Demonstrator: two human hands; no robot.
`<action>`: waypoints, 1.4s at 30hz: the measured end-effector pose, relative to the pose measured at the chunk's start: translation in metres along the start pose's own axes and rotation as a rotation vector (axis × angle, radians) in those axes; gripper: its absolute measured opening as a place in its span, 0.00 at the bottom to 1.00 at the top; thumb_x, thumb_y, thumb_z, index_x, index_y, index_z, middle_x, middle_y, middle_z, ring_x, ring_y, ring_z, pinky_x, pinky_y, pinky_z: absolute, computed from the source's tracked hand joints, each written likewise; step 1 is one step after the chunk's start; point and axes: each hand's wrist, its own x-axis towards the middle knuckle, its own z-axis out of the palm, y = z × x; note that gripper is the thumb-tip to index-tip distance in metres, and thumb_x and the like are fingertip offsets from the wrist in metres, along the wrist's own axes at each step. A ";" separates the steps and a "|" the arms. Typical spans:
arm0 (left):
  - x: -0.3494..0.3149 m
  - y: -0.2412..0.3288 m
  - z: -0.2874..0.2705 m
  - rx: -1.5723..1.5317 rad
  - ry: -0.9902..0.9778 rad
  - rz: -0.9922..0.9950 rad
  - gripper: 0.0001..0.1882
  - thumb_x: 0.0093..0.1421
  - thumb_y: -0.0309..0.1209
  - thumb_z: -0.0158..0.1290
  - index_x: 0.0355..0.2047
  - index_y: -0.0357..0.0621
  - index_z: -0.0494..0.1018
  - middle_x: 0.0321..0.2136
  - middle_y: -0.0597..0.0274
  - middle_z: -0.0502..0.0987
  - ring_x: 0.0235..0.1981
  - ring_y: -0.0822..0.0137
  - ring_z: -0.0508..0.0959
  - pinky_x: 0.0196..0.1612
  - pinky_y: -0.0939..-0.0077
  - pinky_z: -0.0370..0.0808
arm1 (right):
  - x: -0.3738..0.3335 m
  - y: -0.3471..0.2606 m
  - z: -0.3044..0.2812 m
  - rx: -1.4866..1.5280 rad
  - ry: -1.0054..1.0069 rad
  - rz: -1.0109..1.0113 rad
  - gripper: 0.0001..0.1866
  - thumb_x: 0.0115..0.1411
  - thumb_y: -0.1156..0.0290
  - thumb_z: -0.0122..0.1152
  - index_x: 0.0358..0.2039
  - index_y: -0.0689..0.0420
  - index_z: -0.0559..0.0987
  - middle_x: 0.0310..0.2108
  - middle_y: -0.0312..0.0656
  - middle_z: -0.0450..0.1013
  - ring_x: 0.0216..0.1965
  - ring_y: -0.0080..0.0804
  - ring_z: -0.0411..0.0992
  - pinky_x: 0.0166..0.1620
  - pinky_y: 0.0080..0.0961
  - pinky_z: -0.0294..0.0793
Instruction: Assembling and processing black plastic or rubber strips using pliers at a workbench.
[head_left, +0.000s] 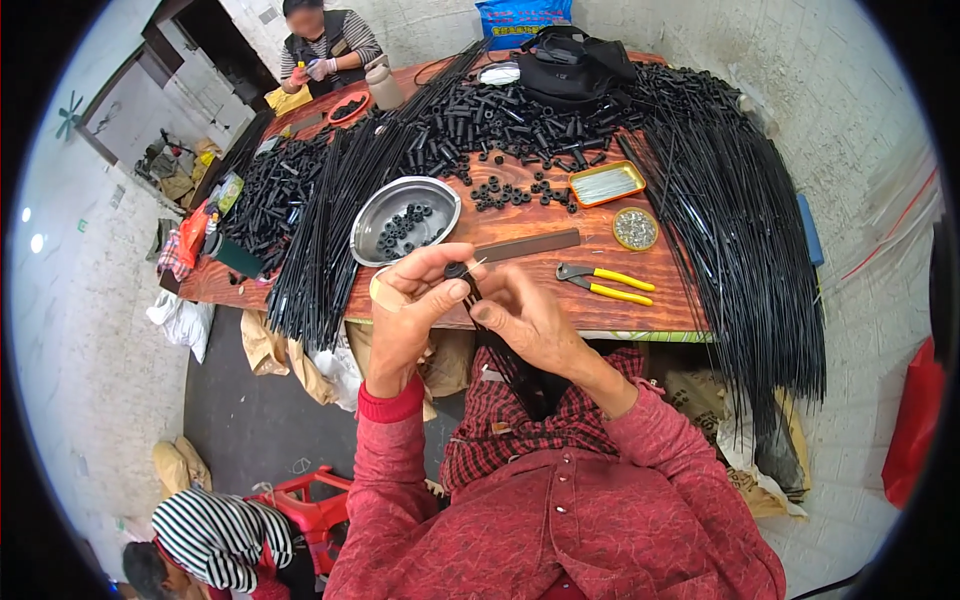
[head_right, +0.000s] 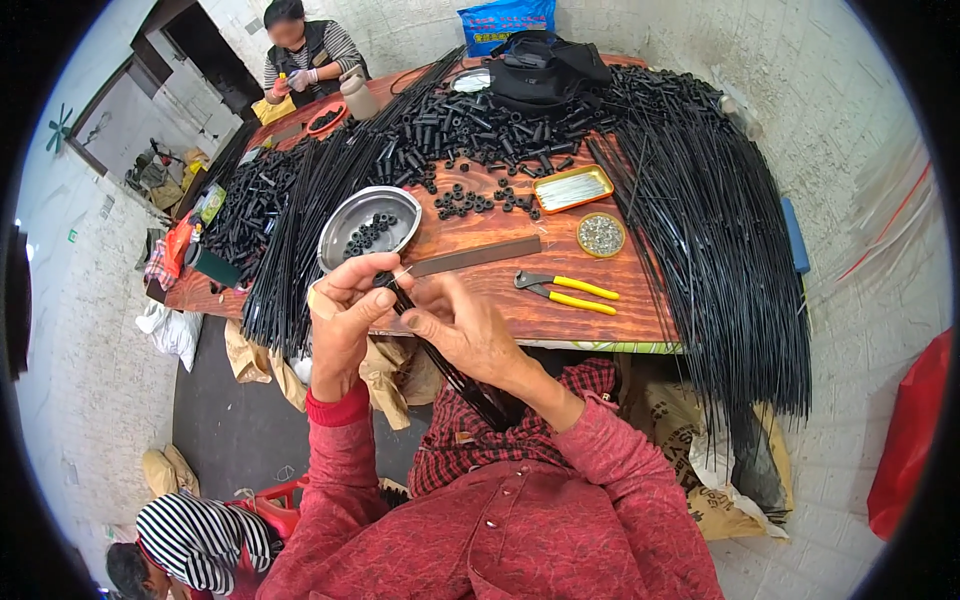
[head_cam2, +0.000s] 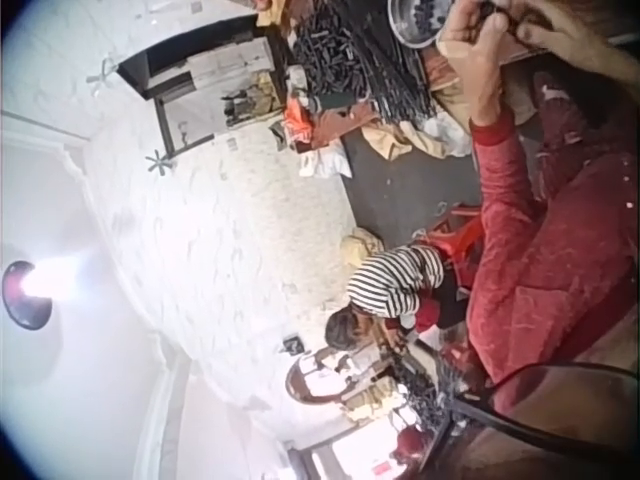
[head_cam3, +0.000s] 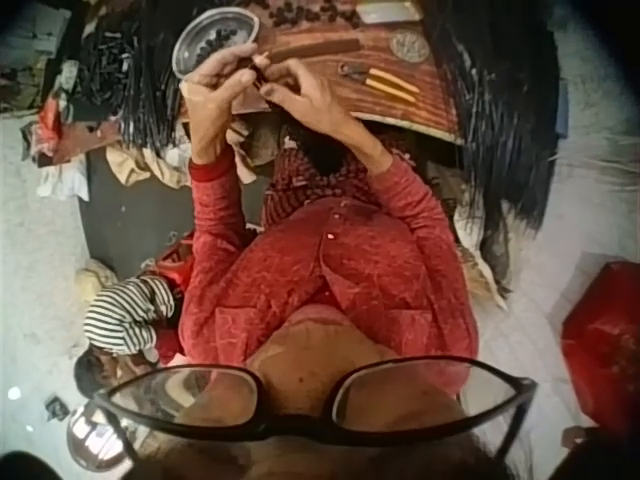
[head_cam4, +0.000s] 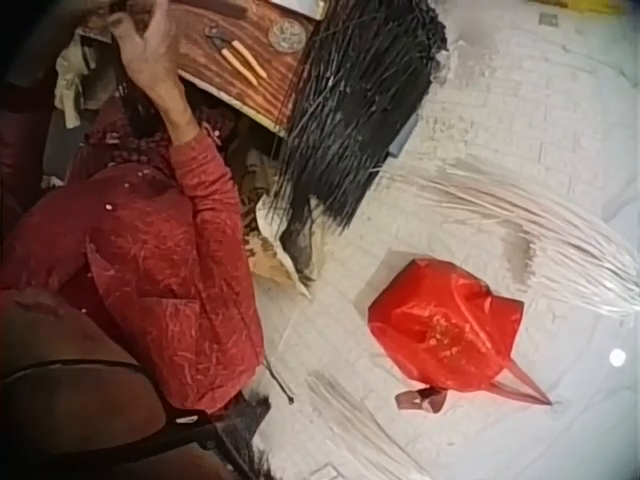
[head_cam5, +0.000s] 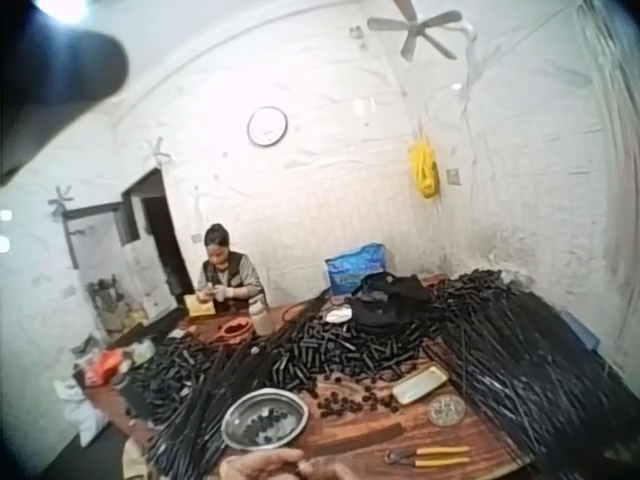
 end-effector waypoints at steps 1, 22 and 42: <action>0.000 -0.002 -0.002 0.000 0.004 0.002 0.21 0.59 0.23 0.62 0.52 0.30 0.75 0.40 0.52 0.83 0.40 0.69 0.82 0.43 0.77 0.80 | -0.004 0.002 -0.001 0.289 -0.246 0.152 0.26 0.67 0.47 0.59 0.40 0.63 0.75 0.29 0.43 0.80 0.29 0.31 0.80 0.31 0.27 0.77; -0.004 -0.016 0.005 0.181 -0.092 0.099 0.20 0.71 0.34 0.51 0.57 0.33 0.71 0.34 0.64 0.78 0.37 0.77 0.76 0.43 0.83 0.73 | -0.015 0.012 -0.006 -0.105 -0.224 0.016 0.30 0.74 0.45 0.43 0.39 0.62 0.78 0.24 0.44 0.77 0.27 0.34 0.78 0.29 0.31 0.74; 0.003 -0.015 0.034 0.349 0.019 0.185 0.09 0.67 0.21 0.48 0.46 0.39 0.73 0.26 0.71 0.76 0.25 0.84 0.69 0.27 0.87 0.65 | 0.019 -0.047 -0.028 -0.300 0.126 -0.380 0.10 0.50 0.81 0.72 0.33 0.62 0.80 0.31 0.45 0.77 0.30 0.35 0.77 0.31 0.27 0.76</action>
